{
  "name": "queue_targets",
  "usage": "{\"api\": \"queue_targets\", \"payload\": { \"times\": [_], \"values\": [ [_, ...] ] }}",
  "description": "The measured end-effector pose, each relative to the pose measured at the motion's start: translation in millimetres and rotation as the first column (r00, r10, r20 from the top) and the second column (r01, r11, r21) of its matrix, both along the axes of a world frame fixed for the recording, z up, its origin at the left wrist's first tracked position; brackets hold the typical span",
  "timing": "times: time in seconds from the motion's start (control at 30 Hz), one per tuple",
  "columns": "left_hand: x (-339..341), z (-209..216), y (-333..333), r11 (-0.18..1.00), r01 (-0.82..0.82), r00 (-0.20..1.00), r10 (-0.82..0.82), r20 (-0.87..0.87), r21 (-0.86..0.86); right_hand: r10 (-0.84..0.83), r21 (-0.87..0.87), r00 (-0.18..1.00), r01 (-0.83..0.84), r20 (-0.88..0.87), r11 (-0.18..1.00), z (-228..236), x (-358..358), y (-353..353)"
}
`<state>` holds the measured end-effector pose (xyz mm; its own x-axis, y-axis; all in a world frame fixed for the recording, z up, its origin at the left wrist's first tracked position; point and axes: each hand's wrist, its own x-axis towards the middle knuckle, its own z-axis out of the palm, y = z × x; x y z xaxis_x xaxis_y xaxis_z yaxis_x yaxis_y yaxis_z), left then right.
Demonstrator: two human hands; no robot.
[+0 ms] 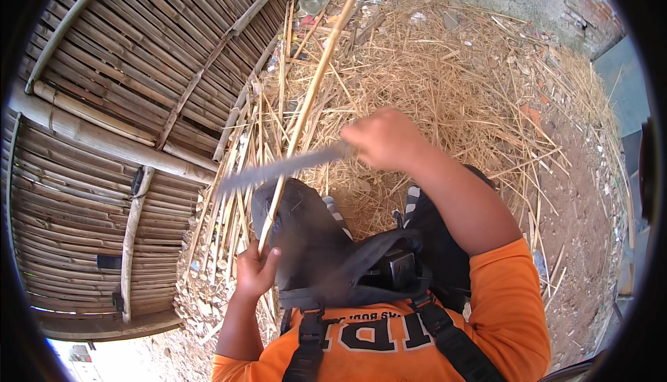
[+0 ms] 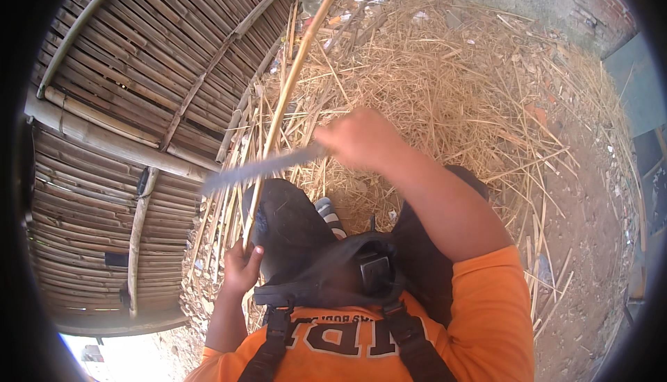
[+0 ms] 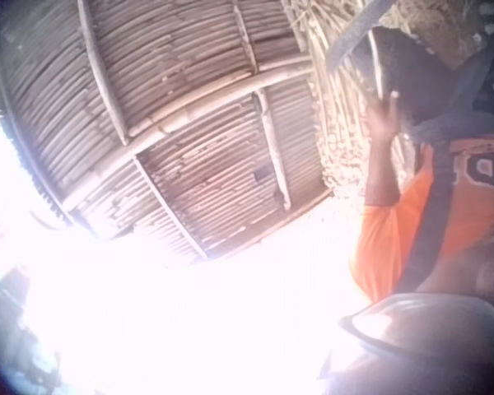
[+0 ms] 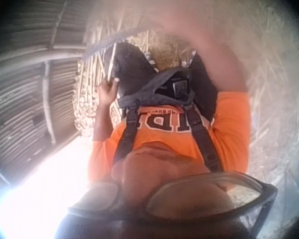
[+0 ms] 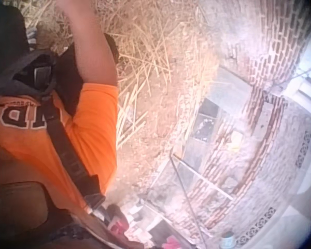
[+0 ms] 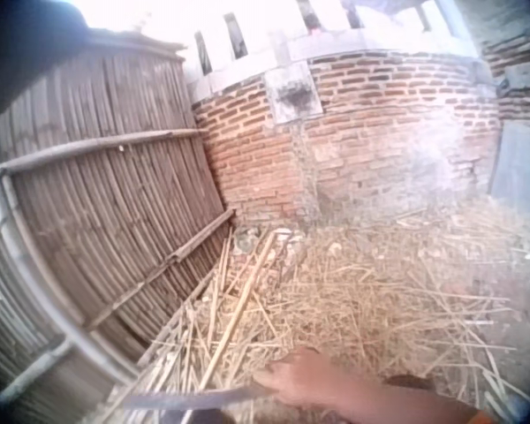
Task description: The person thins a bamboo strip by shaving it with a knife. They repeatedly pull the strip through the blade while holding it with one hand.
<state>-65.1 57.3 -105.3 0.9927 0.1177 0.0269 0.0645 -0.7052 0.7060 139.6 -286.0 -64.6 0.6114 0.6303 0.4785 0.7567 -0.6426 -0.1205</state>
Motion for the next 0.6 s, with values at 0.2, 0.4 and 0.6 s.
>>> {"api": "queue_targets", "payload": {
  "times": [0.2,0.4,0.6],
  "values": [
    [-15.4,8.6,24.8,0.973,-0.032,0.999,0.025,0.035,0.229,-0.139,0.193,0.96,0.188,-0.245,0.963,10.2,19.2,-31.3],
    [-22.8,10.7,42.2,0.962,-0.025,0.997,0.005,0.073,0.273,-0.277,0.283,0.891,0.387,-0.359,0.878,5.7,37.0,-59.4],
    [-12.7,12.5,25.0,0.977,0.042,0.999,-0.041,-0.009,0.21,0.085,-0.033,0.987,-0.082,0.134,0.996,4.4,-7.4,6.3]
  ]
}}
